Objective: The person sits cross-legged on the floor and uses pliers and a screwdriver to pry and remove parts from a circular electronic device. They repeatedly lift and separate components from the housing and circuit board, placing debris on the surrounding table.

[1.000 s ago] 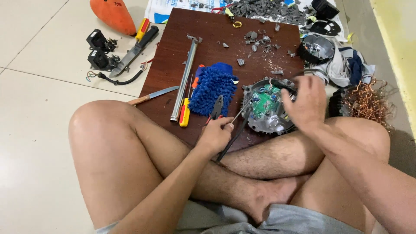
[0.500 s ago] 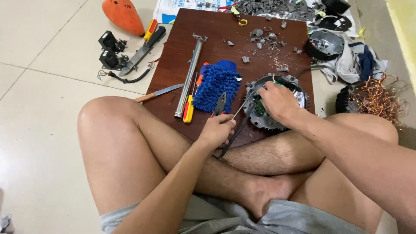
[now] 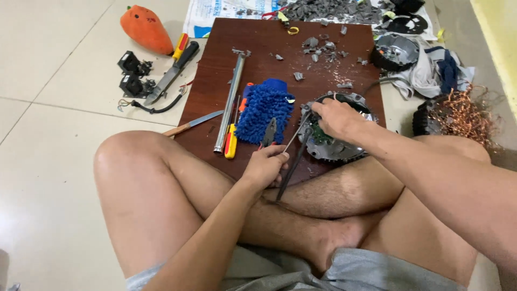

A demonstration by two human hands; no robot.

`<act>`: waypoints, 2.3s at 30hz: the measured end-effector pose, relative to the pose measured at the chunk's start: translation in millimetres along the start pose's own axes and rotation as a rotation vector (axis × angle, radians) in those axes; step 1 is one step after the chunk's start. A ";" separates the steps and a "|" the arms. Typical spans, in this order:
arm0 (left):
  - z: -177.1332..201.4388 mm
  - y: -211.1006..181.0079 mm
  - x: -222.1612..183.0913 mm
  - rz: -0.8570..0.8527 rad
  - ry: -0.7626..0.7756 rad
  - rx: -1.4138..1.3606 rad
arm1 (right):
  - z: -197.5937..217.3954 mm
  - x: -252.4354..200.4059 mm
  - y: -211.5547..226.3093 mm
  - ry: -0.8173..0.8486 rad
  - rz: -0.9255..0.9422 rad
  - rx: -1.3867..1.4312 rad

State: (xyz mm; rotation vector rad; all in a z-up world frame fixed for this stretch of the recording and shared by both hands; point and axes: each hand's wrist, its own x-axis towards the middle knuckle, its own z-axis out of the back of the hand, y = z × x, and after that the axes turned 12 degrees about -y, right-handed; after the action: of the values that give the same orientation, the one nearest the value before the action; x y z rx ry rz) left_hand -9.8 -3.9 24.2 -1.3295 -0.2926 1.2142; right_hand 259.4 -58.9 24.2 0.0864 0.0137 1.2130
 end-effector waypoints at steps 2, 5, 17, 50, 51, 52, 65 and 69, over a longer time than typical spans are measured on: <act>-8.0 9.4 13.5 -0.026 0.008 0.012 | 1.1 -5.8 -10.4 -0.069 -0.050 0.060; -10.3 11.6 17.0 -0.057 0.011 0.032 | 44.1 -38.4 -10.9 -0.313 -0.224 0.261; 12.6 -22.6 -26.6 0.011 0.107 -0.078 | 39.5 -141.8 -239.8 -0.604 -0.901 0.083; 60.9 -55.5 0.4 -0.310 0.067 0.521 | -3.4 -60.1 -28.2 -0.359 -1.061 0.586; 62.8 -57.3 4.7 -0.334 0.096 0.550 | 1.2 -64.5 -22.5 -0.386 -1.012 0.530; 68.3 -64.2 0.7 -0.334 0.101 0.550 | 11.8 -70.7 -14.4 -0.384 -1.016 0.528; 85.9 -42.2 22.4 -0.229 0.269 0.525 | 78.3 -57.7 25.9 -0.399 -0.520 0.313; 86.7 -40.6 31.4 -0.133 0.290 0.387 | 81.5 -56.7 19.6 -0.328 -0.484 0.291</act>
State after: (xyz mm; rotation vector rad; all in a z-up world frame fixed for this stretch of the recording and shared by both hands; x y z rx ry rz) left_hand -42.6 79.3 70.4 -1.1083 0.0601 0.8966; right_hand 225.8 -110.0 104.9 0.5078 -0.0724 0.6953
